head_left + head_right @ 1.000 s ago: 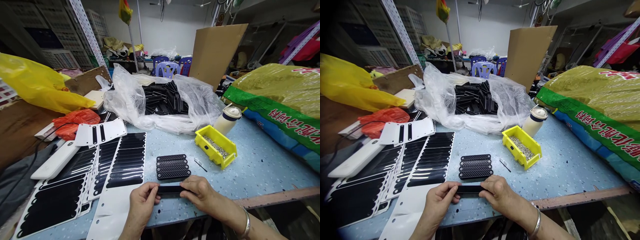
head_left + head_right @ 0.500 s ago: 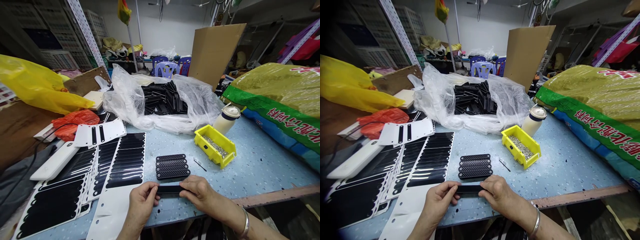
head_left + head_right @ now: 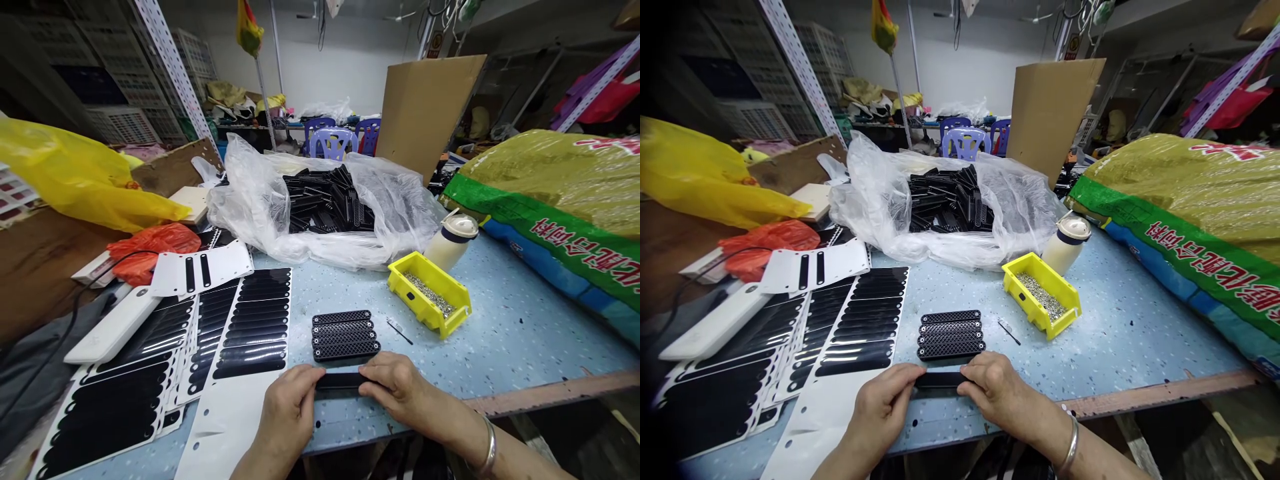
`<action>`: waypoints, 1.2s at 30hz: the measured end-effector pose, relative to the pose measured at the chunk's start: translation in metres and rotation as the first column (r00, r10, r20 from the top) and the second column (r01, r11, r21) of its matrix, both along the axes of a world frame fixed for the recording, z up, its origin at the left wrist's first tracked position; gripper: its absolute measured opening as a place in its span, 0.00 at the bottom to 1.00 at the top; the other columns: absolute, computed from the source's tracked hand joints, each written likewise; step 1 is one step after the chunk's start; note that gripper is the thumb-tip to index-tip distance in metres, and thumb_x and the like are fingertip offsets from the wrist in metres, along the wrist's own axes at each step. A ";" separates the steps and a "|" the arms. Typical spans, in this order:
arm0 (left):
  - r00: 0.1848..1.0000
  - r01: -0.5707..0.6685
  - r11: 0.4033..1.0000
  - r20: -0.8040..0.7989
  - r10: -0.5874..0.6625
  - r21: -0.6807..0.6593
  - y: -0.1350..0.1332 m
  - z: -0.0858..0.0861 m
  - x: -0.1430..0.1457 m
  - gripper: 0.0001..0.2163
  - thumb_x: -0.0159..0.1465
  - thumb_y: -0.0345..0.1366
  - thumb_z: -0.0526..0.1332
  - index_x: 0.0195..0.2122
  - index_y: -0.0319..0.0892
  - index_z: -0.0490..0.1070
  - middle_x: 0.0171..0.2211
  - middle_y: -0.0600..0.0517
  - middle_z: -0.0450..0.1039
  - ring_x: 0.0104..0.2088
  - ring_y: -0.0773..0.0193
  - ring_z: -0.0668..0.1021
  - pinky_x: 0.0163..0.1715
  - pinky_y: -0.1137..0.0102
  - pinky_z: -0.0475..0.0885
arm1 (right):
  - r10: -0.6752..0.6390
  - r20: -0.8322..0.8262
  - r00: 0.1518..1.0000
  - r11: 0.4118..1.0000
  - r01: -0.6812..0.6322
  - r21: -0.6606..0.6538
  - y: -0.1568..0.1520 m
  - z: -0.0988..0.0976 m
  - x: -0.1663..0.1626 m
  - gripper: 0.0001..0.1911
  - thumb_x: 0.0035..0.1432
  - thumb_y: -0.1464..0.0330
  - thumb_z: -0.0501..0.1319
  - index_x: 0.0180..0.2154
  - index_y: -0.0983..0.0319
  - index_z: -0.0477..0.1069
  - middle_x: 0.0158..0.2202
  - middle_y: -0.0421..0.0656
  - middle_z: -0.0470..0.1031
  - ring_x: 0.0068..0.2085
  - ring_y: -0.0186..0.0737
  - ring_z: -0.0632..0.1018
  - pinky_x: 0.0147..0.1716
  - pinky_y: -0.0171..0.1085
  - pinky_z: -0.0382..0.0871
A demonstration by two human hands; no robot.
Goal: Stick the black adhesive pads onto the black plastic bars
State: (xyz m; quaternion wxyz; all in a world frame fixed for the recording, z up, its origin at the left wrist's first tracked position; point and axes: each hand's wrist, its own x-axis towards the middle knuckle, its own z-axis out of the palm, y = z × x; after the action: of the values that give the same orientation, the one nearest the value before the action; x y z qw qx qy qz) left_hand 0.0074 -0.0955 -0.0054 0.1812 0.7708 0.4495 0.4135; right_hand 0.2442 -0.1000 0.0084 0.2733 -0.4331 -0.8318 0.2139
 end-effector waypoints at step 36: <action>0.949 0.072 0.911 -0.308 0.062 0.406 -0.015 -0.022 0.021 0.16 0.63 0.21 0.52 0.46 0.37 0.74 0.45 0.39 0.80 0.47 0.47 0.78 0.41 0.57 0.69 | 0.055 0.047 0.997 0.997 -0.057 0.045 -0.001 -0.002 0.001 0.07 0.65 0.70 0.59 0.41 0.63 0.76 0.31 0.45 0.77 0.34 0.39 0.76 0.36 0.36 0.70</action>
State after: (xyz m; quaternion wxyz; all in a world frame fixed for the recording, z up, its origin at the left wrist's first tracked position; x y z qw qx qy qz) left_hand 0.0288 -0.1106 -0.0269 -0.0582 0.8486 0.3734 0.3702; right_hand 0.2457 -0.1009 0.0060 0.2580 -0.4081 -0.8544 0.1921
